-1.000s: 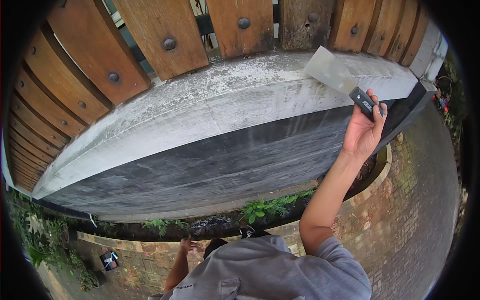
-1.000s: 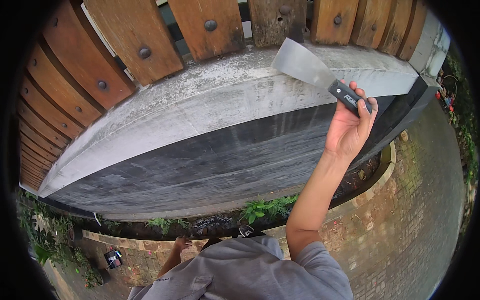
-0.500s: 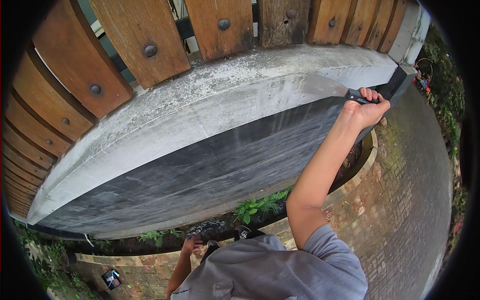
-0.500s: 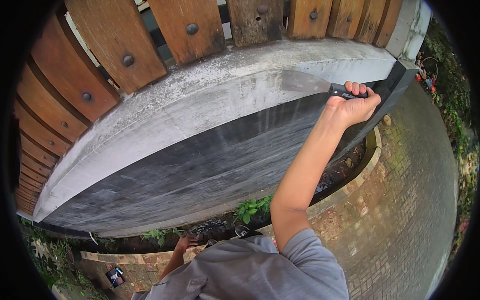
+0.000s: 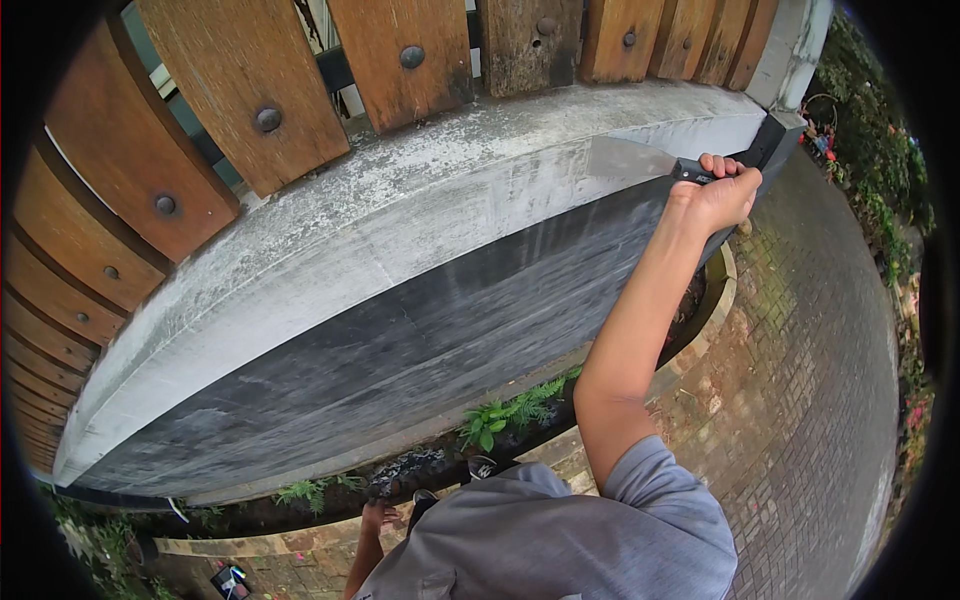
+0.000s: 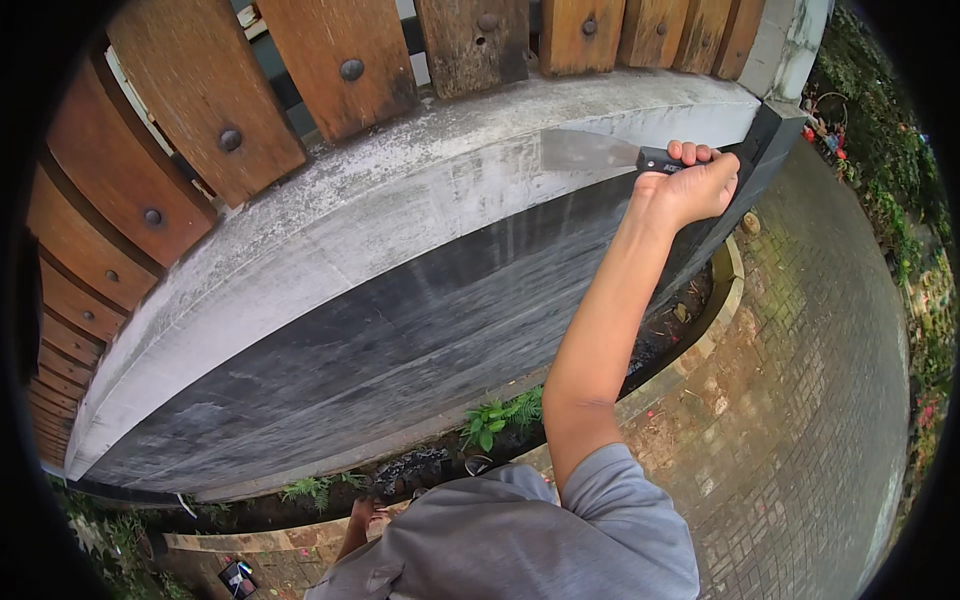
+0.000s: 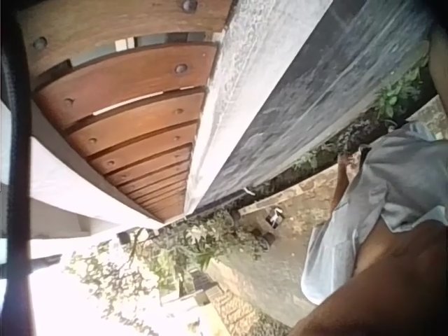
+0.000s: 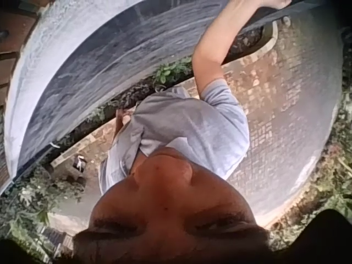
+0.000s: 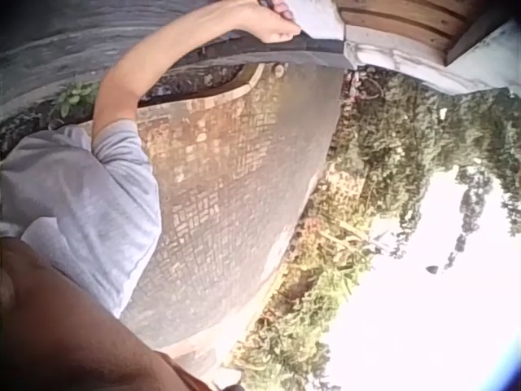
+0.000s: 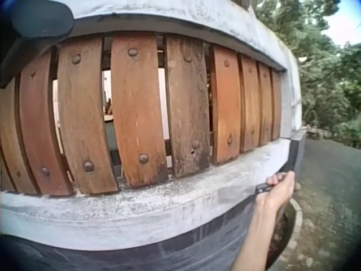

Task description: The person is using a putty knife to scrape off dirt or old paint from the top edge of a concrete wall.

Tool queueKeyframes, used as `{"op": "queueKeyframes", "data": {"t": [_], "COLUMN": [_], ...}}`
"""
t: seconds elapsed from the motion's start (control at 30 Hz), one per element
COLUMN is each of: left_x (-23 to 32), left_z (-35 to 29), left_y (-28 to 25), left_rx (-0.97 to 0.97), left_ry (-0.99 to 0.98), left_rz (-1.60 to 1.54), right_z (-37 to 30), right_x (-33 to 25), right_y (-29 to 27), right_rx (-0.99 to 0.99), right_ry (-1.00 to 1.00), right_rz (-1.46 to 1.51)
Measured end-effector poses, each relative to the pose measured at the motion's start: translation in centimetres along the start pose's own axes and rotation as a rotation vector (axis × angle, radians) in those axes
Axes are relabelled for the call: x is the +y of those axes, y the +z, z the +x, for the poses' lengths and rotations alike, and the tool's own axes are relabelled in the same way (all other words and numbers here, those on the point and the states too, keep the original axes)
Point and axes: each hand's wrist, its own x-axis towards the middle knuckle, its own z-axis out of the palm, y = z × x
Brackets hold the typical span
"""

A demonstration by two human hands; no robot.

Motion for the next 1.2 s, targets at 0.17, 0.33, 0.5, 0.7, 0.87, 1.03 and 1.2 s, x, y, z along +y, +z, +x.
{"op": "queueKeyframes", "data": {"t": [0.17,0.33,0.5,0.7,0.87,1.03,1.2], "left_x": [-1.7,1.4,2.9,4.9,3.0,2.4,2.4], "left_z": [3.9,3.8,4.0,0.4,1.8,1.5,3.3], "left_y": [-3.2,-0.7,-0.7,2.4,0.9,1.2,0.1], "left_rx": [-0.22,-0.083,-0.059,-0.077,-0.101,-0.164,-0.13], "left_ry": [-0.18,-0.043,-0.015,-0.032,0.186,-0.065,0.072], "left_rz": [-0.035,0.196,0.157,0.168,0.259,0.334,0.287], "right_z": [-3.0,-1.8,0.0,-6.1,-3.0,0.0,0.6], "right_x": [-1.0,0.6,0.3,0.4,-1.1,-0.4,1.2], "right_y": [2.3,0.3,-0.2,1.9,0.7,0.0,-0.2], "right_rx": [-0.111,-0.021,0.056,-0.066,0.165,-0.019,0.1], "right_ry": [0.038,0.097,0.054,0.127,-0.035,0.012,0.082], "right_rz": [-0.02,0.001,0.009,-0.024,-0.027,-0.015,0.001]}}
